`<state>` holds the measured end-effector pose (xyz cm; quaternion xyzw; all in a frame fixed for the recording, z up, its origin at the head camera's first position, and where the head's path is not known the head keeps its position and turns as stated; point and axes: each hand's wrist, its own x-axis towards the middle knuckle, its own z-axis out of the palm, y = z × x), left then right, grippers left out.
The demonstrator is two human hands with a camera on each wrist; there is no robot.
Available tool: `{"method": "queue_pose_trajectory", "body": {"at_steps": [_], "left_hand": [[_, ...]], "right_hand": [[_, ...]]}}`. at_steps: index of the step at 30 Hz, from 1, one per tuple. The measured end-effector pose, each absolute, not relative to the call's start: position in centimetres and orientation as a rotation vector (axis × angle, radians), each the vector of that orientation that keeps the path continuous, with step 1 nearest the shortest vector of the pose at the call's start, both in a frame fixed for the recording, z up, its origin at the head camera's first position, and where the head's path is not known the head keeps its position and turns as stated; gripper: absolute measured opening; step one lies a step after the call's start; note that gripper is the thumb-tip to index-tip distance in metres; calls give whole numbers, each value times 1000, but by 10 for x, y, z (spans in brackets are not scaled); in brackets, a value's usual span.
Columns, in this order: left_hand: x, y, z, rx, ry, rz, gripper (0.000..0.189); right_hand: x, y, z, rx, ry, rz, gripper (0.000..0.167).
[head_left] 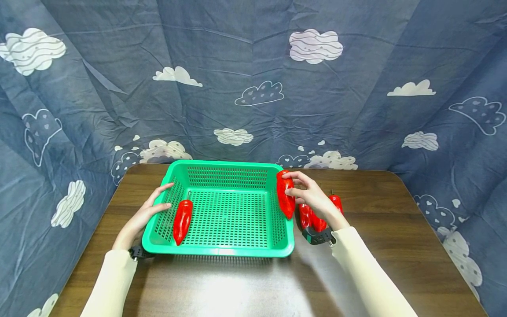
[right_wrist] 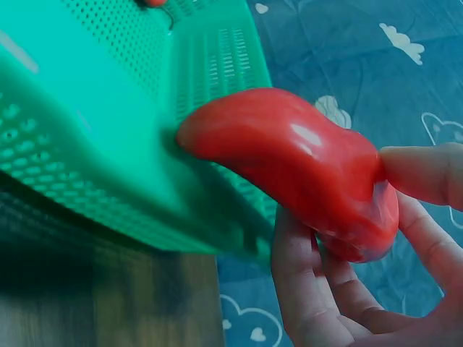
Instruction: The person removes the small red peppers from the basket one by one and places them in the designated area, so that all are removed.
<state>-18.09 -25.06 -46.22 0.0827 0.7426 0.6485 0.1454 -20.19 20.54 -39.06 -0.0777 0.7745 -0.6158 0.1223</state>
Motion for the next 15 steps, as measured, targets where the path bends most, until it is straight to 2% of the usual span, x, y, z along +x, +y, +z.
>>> {"method": "queue_pose_trajectory", "body": {"at_steps": [15], "left_hand": [[-179, -250, -462, 195, 2031, 1938, 59]], "right_hand": [[-198, 237, -394, -139, 2308, -1765, 42]]}}
